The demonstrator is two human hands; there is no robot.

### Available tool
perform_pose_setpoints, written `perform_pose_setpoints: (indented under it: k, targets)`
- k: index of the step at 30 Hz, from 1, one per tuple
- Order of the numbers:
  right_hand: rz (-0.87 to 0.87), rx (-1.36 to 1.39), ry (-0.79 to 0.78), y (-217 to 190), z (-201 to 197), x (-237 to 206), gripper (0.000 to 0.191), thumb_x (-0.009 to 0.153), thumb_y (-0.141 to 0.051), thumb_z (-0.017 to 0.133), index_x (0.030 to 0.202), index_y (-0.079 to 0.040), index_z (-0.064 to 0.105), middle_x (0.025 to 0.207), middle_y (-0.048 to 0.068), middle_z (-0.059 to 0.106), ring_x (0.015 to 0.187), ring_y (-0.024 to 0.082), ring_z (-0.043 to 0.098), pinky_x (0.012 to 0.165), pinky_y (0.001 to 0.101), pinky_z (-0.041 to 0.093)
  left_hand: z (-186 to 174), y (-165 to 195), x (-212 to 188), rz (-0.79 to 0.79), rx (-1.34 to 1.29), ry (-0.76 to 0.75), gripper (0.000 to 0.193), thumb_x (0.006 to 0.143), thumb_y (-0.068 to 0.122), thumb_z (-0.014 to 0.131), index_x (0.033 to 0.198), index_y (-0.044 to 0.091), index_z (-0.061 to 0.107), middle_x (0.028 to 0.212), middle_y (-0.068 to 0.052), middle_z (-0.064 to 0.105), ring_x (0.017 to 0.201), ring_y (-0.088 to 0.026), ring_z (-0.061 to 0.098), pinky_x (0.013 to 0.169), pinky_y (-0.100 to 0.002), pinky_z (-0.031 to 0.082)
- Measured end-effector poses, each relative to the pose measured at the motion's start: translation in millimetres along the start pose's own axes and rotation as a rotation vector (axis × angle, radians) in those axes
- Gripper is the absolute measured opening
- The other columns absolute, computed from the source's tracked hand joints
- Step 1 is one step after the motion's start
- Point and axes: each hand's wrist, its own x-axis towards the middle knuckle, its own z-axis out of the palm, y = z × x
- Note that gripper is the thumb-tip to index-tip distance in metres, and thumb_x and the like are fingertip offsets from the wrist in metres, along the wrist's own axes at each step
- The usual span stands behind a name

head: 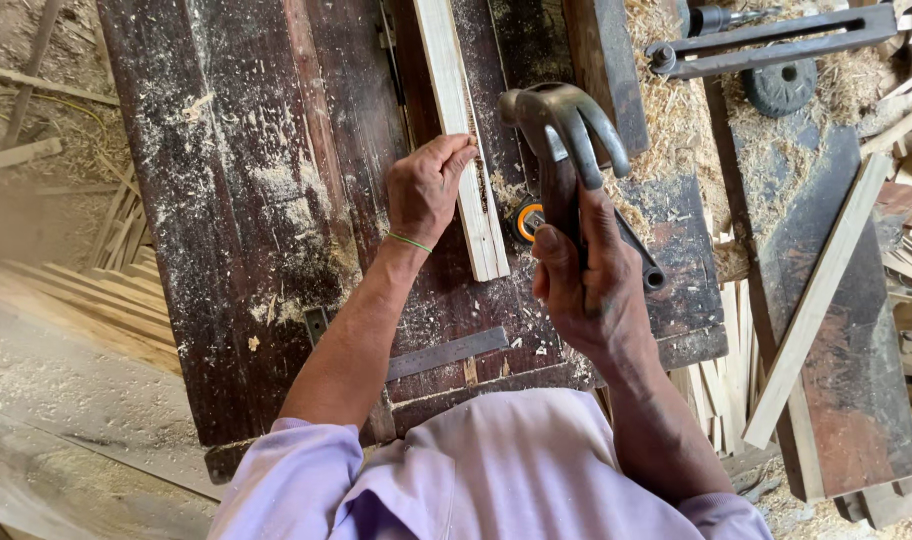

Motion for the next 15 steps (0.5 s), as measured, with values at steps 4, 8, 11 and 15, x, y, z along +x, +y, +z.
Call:
perform_pose_setpoints:
  k: [4, 8, 11, 15]
  targets:
    - [-0.073, -0.063, -0.027, 1, 10, 14, 0.054, 0.114, -0.03, 0.041, 0.162, -0.009, 0.027, 0.083, 0.008, 0.068, 0.056, 0.01, 0.065, 0.049, 0.0282, 0.057, 2, -2, -2, 0.084, 0.025, 0.067, 0.017, 0.103, 0.03, 0.072, 0.104, 0.013, 0.075, 0.097, -0.004, 0.08, 0.081, -0.011, 0.077, 0.064, -0.024, 0.064]
    - [0.222, -0.23, -0.23, 9, 24, 37, 0.055, 0.11, -0.03, 0.041, 0.163, -0.019, 0.03, 0.081, 0.015, 0.07, 0.052, 0.022, 0.061, 0.042, 0.036, 0.053, 4, -4, 1, 0.046, 0.088, 0.026, 0.018, 0.101, 0.028, 0.072, 0.1, 0.011, 0.075, 0.087, -0.005, 0.08, 0.068, -0.011, 0.073, 0.056, -0.025, 0.061]
    - [0.166, -0.206, -0.181, 7, 18, 32, 0.054, 0.11, -0.029, 0.041, 0.161, -0.015, 0.033, 0.086, 0.016, 0.071, 0.052, 0.02, 0.062, 0.043, 0.0349, 0.055, 6, -6, 1, 0.143, 0.132, 0.059, 0.014, 0.103, 0.026, 0.073, 0.099, 0.013, 0.074, 0.088, -0.006, 0.079, 0.07, -0.011, 0.073, 0.057, -0.024, 0.061]
    - [0.043, -0.105, 0.0, -6, 12, 12, 0.048, 0.113, -0.03, 0.043, 0.156, -0.01, 0.037, 0.076, 0.012, 0.07, 0.057, 0.015, 0.067, 0.047, 0.035, 0.055, 4, -3, -1, 0.052, 0.116, 0.009, 0.012, 0.102, 0.024, 0.076, 0.098, 0.012, 0.074, 0.086, -0.006, 0.078, 0.067, -0.011, 0.072, 0.057, -0.025, 0.061]
